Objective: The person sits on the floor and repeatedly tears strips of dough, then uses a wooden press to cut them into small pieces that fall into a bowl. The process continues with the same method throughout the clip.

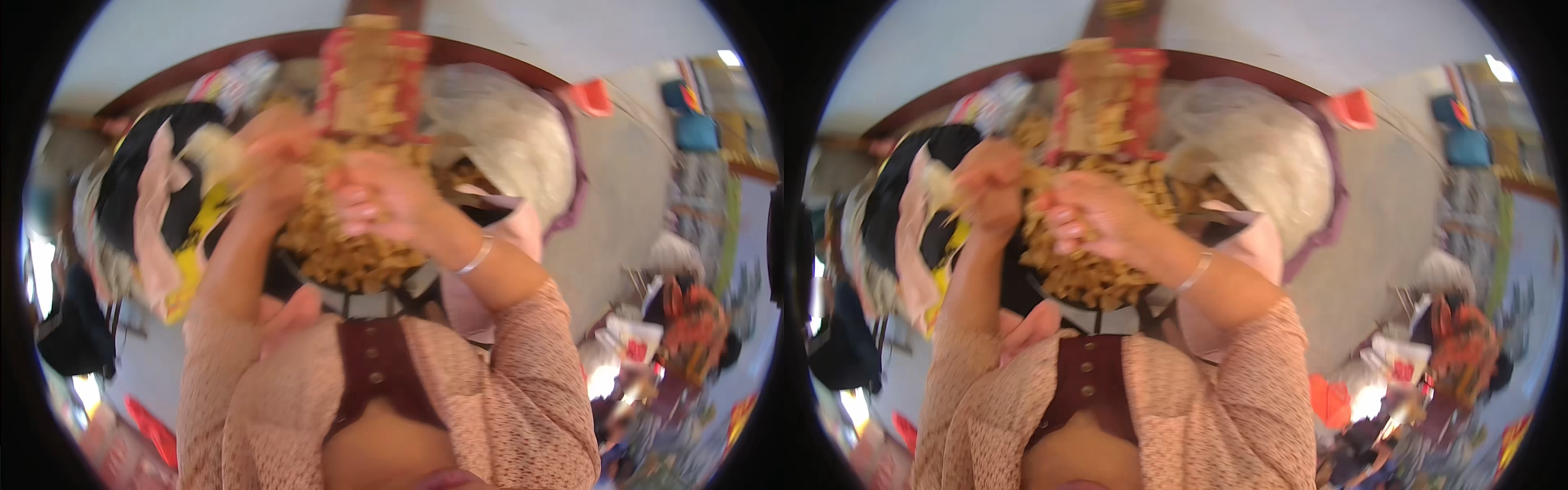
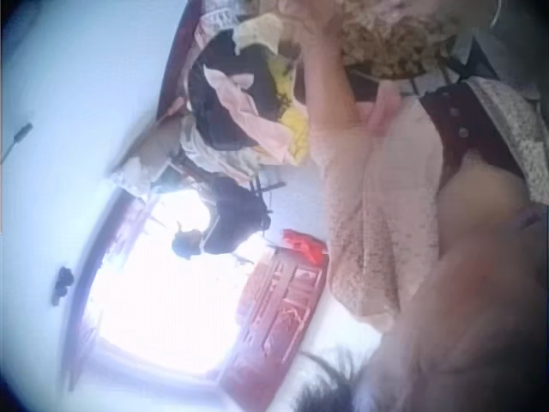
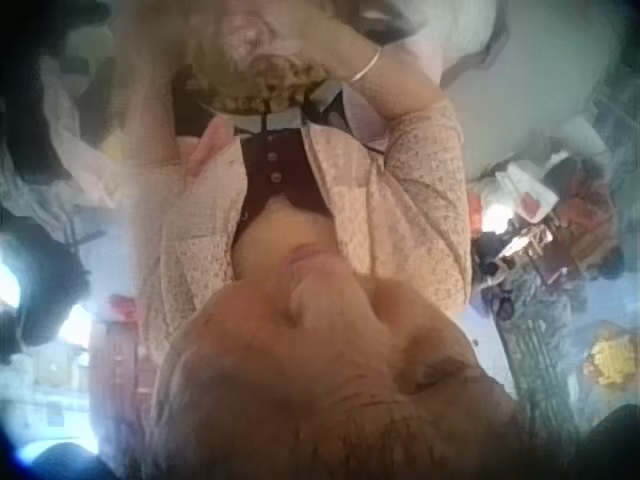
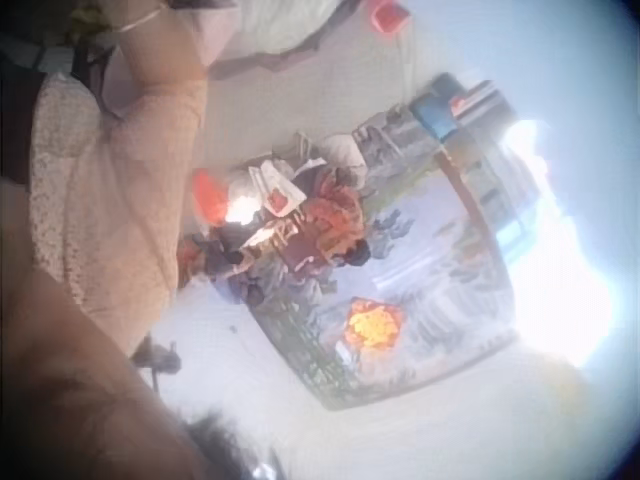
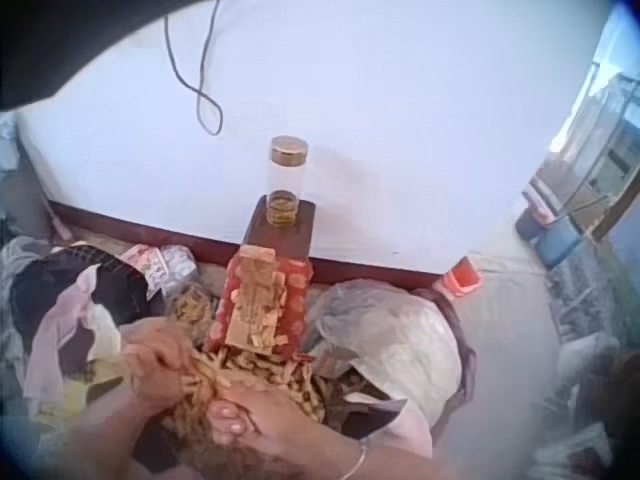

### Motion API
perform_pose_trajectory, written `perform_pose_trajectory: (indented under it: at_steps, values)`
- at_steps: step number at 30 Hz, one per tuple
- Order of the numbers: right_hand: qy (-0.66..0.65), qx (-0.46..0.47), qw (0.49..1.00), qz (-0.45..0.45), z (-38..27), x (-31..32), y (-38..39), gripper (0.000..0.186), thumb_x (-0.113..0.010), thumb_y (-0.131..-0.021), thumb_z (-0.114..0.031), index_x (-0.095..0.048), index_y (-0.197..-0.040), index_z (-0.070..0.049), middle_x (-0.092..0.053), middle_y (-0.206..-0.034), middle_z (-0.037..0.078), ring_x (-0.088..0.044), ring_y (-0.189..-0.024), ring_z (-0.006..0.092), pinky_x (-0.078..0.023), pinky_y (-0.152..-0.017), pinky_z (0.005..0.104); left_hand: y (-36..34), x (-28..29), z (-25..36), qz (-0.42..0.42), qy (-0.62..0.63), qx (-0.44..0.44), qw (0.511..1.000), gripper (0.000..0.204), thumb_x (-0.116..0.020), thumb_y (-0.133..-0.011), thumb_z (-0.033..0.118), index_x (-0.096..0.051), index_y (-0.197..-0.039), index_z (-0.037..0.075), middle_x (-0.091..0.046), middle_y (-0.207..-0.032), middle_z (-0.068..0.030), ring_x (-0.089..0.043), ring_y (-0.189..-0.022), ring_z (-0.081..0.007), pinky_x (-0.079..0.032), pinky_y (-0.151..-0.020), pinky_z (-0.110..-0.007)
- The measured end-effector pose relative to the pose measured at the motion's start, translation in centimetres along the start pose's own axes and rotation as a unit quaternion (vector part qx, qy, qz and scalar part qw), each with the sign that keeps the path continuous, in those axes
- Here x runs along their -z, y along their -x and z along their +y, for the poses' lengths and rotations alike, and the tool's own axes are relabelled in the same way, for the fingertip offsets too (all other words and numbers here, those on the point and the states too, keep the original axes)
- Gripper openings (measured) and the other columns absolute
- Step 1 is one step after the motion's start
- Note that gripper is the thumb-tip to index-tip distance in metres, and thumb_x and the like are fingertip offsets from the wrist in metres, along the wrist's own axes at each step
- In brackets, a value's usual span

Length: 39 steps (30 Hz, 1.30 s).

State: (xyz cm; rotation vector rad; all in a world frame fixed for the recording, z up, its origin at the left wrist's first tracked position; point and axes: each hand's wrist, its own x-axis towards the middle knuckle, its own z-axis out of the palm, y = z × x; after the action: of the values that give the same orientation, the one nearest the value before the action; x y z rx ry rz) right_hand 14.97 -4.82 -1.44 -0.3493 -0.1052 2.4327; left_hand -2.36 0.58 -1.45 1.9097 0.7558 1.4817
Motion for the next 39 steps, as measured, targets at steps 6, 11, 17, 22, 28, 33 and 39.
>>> perform_pose_trajectory:
  at_steps: [6, 11, 17, 22, 28, 33, 39]
  values:
    - [0.009, 0.146, 0.984, -0.099, -0.7, 0.1, -0.8, 0.019, -0.060, -0.089, -0.016, -0.062, -0.088, 0.002, -0.055, -0.062, 0.005, -0.053, -0.050, 0.0174, -0.050, -0.049, 0.0369, 2.6, 0.5, -3.2, 0.009, -0.061, -0.008, 0.998, 0.086, -0.019, -0.093, 0.067, -0.062, -0.104, -0.007, -0.059, -0.112, -0.0240, -0.059, -0.103, -0.0344, -0.049, -0.088, -0.044]
    - [0.388, 0.273, 0.880, 0.029, -3.0, -1.2, 1.4, 0.014, -0.059, -0.085, -0.009, -0.064, -0.078, 0.002, -0.058, -0.058, 0.006, -0.056, -0.048, 0.0144, -0.047, -0.047, 0.0280, 2.5, -2.7, -0.5, -0.054, -0.071, 0.071, 0.993, 0.088, -0.025, -0.092, 0.068, -0.047, -0.127, -0.009, -0.046, -0.135, -0.0233, -0.048, -0.121, -0.0361, -0.037, -0.103, -0.044]
    - [0.485, 0.316, 0.813, 0.064, -3.1, -1.3, 3.1, 0.013, -0.062, -0.081, -0.013, -0.065, -0.077, -0.001, -0.064, -0.062, 0.007, -0.061, -0.054, 0.0131, -0.046, -0.048, 0.0264, 1.8, -4.4, 0.5, -0.093, -0.070, 0.115, 0.986, 0.077, -0.020, -0.098, 0.059, -0.042, -0.135, -0.005, -0.041, -0.141, -0.0174, -0.038, -0.131, -0.0297, -0.029, -0.108, -0.040]
    - [0.675, 0.378, 0.631, 0.060, -3.1, 1.1, 1.4, 0.019, -0.062, -0.075, -0.019, -0.062, -0.072, -0.001, -0.064, -0.063, 0.012, -0.063, -0.058, 0.0268, -0.048, -0.054, 0.0363, 1.3, -6.6, 2.4, -0.061, -0.038, 0.192, 0.979, 0.070, -0.020, -0.100, 0.053, -0.044, -0.133, -0.004, -0.045, -0.139, -0.0169, -0.041, -0.129, -0.0292, -0.030, -0.108, -0.039]
    - [0.829, 0.307, 0.422, 0.202, -2.2, 0.1, 2.4, 0.023, -0.061, -0.073, -0.025, -0.060, -0.065, -0.003, -0.063, -0.065, 0.014, -0.062, -0.062, 0.0360, -0.047, -0.055, 0.0447, 1.6, -6.3, 1.1, -0.161, -0.064, 0.248, 0.953, 0.054, -0.028, -0.101, 0.035, -0.038, -0.139, -0.003, -0.042, -0.141, -0.0149, -0.040, -0.129, -0.0255, -0.027, -0.109, -0.036]
    - [0.773, 0.346, 0.453, 0.279, -2.5, -0.1, 2.6, 0.022, -0.061, -0.070, -0.023, -0.061, -0.063, -0.003, -0.062, -0.060, 0.014, -0.062, -0.059, 0.0359, -0.046, -0.054, 0.0459, 0.5, -5.6, 1.7, -0.130, 0.284, 0.354, 0.881, 0.047, -0.036, -0.098, 0.023, -0.040, -0.138, -0.002, -0.042, -0.138, -0.0171, -0.042, -0.125, -0.0224, -0.030, -0.107, -0.034]
    - [0.636, 0.442, 0.576, 0.263, -1.8, 2.2, 0.9, 0.024, -0.061, -0.072, -0.021, -0.060, -0.061, 0.001, -0.059, -0.054, 0.012, -0.059, -0.051, 0.0297, -0.046, -0.052, 0.0438, 0.9, -3.5, -1.9, -0.189, 0.089, 0.404, 0.890, 0.031, -0.041, -0.089, 0.004, -0.054, -0.116, -0.003, -0.055, -0.113, -0.0108, -0.054, -0.099, -0.0153, -0.042, -0.089, -0.025]
